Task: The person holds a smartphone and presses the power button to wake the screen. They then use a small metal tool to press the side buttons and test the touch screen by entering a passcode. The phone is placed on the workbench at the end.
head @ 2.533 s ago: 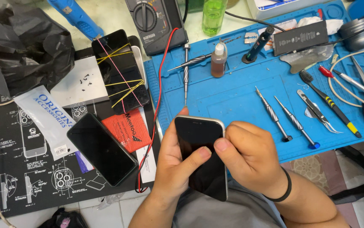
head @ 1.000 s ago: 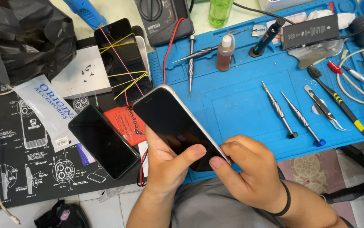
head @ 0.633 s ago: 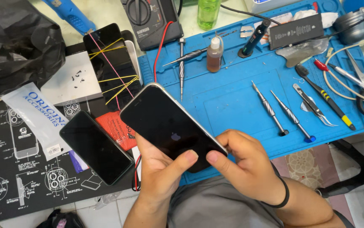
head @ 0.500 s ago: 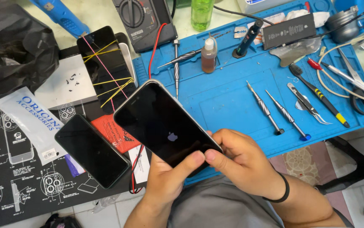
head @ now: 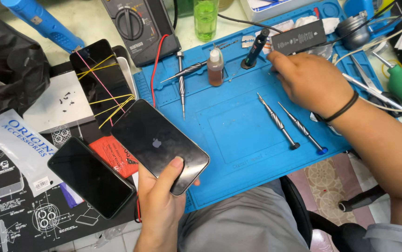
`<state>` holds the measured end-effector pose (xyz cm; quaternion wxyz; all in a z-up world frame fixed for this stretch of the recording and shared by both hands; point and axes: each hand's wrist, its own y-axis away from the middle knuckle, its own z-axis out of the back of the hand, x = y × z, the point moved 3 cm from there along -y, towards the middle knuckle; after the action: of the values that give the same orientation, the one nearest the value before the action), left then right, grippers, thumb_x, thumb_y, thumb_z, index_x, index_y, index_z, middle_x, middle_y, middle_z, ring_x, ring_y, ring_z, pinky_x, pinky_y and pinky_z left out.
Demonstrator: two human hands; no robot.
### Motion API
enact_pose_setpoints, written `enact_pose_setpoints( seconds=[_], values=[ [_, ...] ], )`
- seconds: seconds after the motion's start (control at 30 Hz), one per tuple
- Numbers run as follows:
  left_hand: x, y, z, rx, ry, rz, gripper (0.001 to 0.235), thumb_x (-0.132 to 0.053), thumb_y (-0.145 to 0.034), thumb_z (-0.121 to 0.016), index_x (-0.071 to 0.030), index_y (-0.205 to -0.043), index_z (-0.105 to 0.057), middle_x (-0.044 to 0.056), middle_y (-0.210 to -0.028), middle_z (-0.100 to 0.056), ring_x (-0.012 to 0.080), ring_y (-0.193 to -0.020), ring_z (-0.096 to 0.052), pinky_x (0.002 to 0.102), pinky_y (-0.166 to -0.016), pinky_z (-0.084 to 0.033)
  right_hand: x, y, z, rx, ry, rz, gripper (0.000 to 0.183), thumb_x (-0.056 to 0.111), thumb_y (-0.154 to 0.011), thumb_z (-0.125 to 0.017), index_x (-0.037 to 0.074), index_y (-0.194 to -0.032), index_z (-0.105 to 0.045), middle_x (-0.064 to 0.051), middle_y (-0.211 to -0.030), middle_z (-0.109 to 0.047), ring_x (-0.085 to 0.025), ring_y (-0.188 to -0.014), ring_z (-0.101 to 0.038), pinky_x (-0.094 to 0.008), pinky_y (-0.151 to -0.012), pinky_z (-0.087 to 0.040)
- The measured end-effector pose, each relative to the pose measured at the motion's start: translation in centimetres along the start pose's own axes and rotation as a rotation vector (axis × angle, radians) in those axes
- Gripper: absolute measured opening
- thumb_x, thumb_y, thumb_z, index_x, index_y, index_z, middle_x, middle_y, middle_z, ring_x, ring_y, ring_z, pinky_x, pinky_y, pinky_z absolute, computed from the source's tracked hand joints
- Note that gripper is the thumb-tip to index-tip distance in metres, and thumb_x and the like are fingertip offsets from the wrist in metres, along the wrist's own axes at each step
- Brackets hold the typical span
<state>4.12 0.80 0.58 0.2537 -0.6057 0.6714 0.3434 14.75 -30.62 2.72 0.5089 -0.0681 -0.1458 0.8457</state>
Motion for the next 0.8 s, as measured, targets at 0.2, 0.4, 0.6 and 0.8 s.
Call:
enact_pose_setpoints(
  seconds=[0.2,0.4,0.6,0.8],
  values=[
    [0.2,0.5,-0.1,0.058,-0.063,-0.030,0.040,0.002,-0.093,-0.066,0.006,-0.130,-0.050,0.021,-0.108,-0.070,0.0261,-0.088,-0.073,0.040,-0.068,-0.065,-1.1,-0.2,-1.1,0.103,0.048,0.031,0.038,0.017,-0.096,-0.062,0.007,-0.133,-0.059,-0.019,-0.085,-0.069,-0.041,-0.076,-0.067,-0.050,-0.063,-0.052],
    [0.5,0.6,-0.3,-0.016,-0.077,-0.002,0.042,0.002,-0.089,-0.064,0.003,-0.128,-0.049,0.020,-0.108,-0.070,0.0286,-0.090,-0.075,0.042,-0.066,-0.066,-1.6,-0.5,-1.3,0.143,0.055,0.065,0.044,0.014,-0.092,-0.062,0.009,-0.135,-0.058,-0.016,-0.087,-0.068,-0.038,-0.079,-0.067,-0.048,-0.068,-0.054],
    [0.9,0.7,-0.3,-0.010,-0.053,-0.021,0.041,0.004,-0.092,-0.064,0.004,-0.130,-0.049,0.022,-0.110,-0.069,0.0296,-0.093,-0.074,0.044,-0.072,-0.066,-1.5,-0.4,-2.0,0.090,0.057,0.191,0.043,0.007,-0.090,-0.059,0.006,-0.134,-0.057,-0.013,-0.095,-0.069,-0.036,-0.090,-0.068,-0.046,-0.078,-0.055],
    [0.9,0.4,-0.5,-0.031,-0.001,-0.101,0.041,0.006,-0.094,-0.066,0.005,-0.132,-0.051,0.021,-0.114,-0.069,0.0291,-0.098,-0.072,0.045,-0.084,-0.063,-1.3,-0.2,-1.7,-0.046,-0.053,0.120,0.042,0.005,-0.091,-0.064,-0.001,-0.131,-0.057,-0.018,-0.093,-0.067,-0.039,-0.087,-0.065,-0.048,-0.078,-0.052]
  ],
)
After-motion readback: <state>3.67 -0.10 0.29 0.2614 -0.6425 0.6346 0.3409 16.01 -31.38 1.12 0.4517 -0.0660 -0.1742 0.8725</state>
